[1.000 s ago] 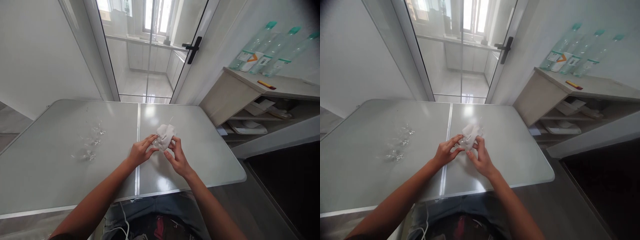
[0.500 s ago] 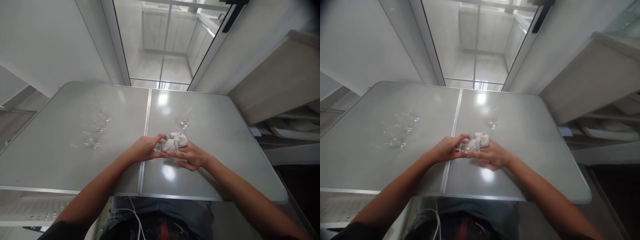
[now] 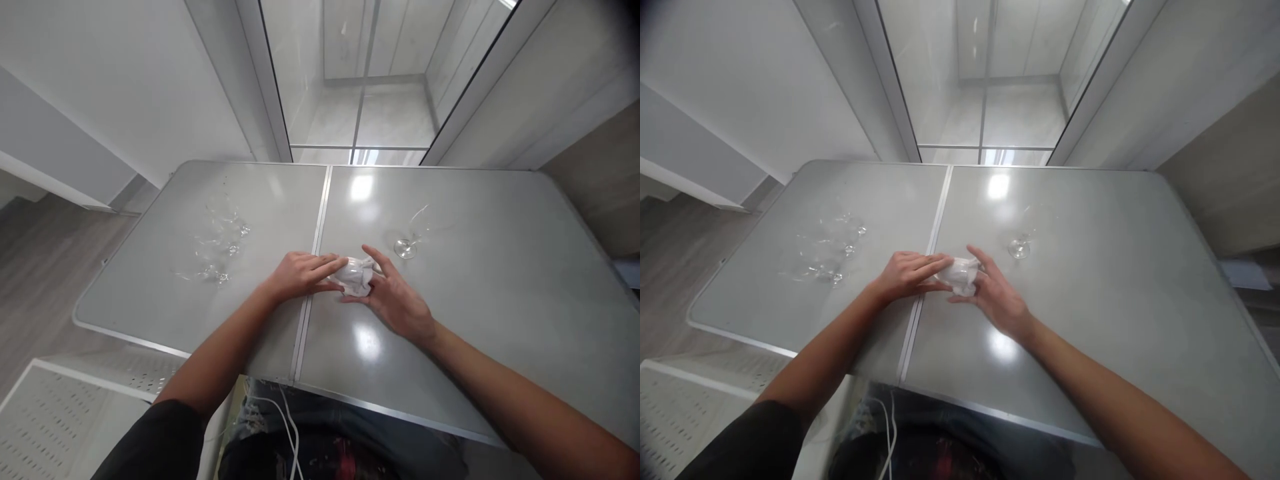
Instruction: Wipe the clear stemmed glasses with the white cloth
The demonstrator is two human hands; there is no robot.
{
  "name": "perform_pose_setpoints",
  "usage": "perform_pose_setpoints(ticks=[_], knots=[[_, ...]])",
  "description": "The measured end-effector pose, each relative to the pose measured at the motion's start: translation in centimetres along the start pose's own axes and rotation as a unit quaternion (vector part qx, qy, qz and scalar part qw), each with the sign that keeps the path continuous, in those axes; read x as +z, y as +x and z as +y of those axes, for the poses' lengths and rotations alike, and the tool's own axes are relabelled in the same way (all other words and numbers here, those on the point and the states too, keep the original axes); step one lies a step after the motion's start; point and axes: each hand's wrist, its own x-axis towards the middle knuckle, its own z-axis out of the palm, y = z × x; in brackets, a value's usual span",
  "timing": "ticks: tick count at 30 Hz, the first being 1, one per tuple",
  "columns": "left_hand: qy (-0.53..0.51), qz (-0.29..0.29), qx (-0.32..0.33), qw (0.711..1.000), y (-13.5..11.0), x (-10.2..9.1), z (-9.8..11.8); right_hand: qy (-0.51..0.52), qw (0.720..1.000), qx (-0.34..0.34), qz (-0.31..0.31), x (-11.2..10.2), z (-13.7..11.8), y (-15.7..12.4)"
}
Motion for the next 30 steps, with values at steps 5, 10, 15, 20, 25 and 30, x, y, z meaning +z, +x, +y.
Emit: perform_pose_setpoints(ticks=[5,10,15,20,25,30], knots=[[-0.222,-0.077,-0.054,0.971,0.7,-2.1,1.8,-0.317,0.913,-0.143,-0.211,-2.2,-1.1,-0.6],[-0.120,0.007,0.002,0.993,0.2,-1.6,1.5,-0.315,0.921,-0.139,-0.181,-1.6,-1.4,-0.9],[0.059,0.020,0.049,0.997,-0.7,0.1,0.6,-0.018,1.000,-0.023,0.008,-0.1,-0.4,-0.4],[-0.062,0.027,-0.027,0.997,-0.2,0.2,1.2,-0.076,0.996,-0.044,-0.018,-0.9,-0.1,-0.4],[-0.413,-0.106,-0.227,0.876,1.0,-0.7,2.3,-0.274,0.929,-0.238,-0.063,-1.8,-0.9,-0.6],[-0.527,-0.145,-0.291,0.785,1.2,-0.9,2.5,-0.327,0.885,-0.314,0.110,-1.4,-0.8,-0.6]])
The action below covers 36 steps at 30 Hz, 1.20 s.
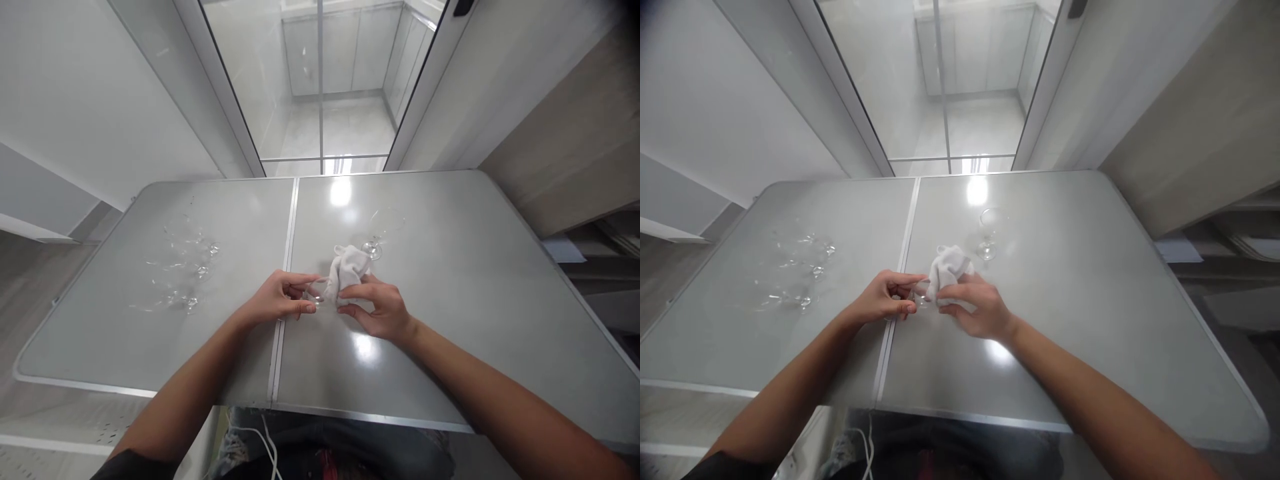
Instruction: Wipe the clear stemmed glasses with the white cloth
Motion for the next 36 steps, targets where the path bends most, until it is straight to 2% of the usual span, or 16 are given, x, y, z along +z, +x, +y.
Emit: perform_pose_setpoints(ticks=[4,7,8,10,12,14,17,19,21,24,26,28,29,31,34,36], knots=[[0.044,0.012,0.065,0.997,0.3,0.1,-0.8,-0.080,0.987,0.066,0.122,0.2,0.2,-0.7],[0.183,0.117,0.129,0.967,0.7,0.2,-1.8,-0.128,0.973,0.067,0.181,-0.2,0.0,-0.7],[0.252,0.165,0.161,0.940,0.9,0.3,-2.2,-0.142,0.974,0.050,0.169,-0.4,-0.2,-0.5],[0.382,0.234,0.240,0.861,1.0,0.3,-2.6,-0.182,0.978,-0.014,0.103,-0.7,-0.5,-0.1],[0.470,0.229,0.311,0.794,1.0,0.4,-2.6,-0.230,0.969,-0.089,0.026,-0.7,-0.7,0.3],[0.522,0.178,0.358,0.754,0.9,0.6,-2.2,-0.258,0.958,-0.117,-0.037,-0.5,-0.8,0.6],[0.561,0.111,0.404,0.714,0.6,0.9,-1.7,-0.202,0.969,-0.054,-0.127,-0.2,-0.7,0.9],[0.564,0.094,0.431,0.698,0.6,1.2,-1.7,-0.100,0.982,0.047,-0.156,-0.2,-0.6,1.1],[0.546,0.085,0.454,0.699,0.5,1.5,-1.8,0.041,0.970,0.187,-0.147,-0.3,-0.4,1.2],[0.493,0.090,0.464,0.731,0.5,2.1,-2.2,0.262,0.888,0.364,-0.103,-0.2,0.3,1.2],[0.450,0.139,0.433,0.769,0.6,2.5,-2.4,0.349,0.836,0.419,-0.060,0.3,0.8,1.0],[0.391,0.229,0.354,0.818,0.8,2.8,-2.2,0.356,0.828,0.433,-0.030,1.0,0.9,0.8],[0.356,0.275,0.304,0.840,0.9,2.9,-2.1,0.328,0.843,0.425,-0.024,1.3,0.8,0.6],[0.294,0.332,0.214,0.870,1.3,3.1,-1.8,0.226,0.901,0.370,-0.008,1.9,0.4,0.3],[0.290,0.351,0.152,0.877,1.7,3.1,-1.6,0.027,0.984,0.171,0.045,2.1,-0.4,-0.1],[0.345,0.329,0.164,0.864,1.7,3.1,-1.8,-0.089,0.995,0.017,0.043,2.0,-0.6,-0.2]])
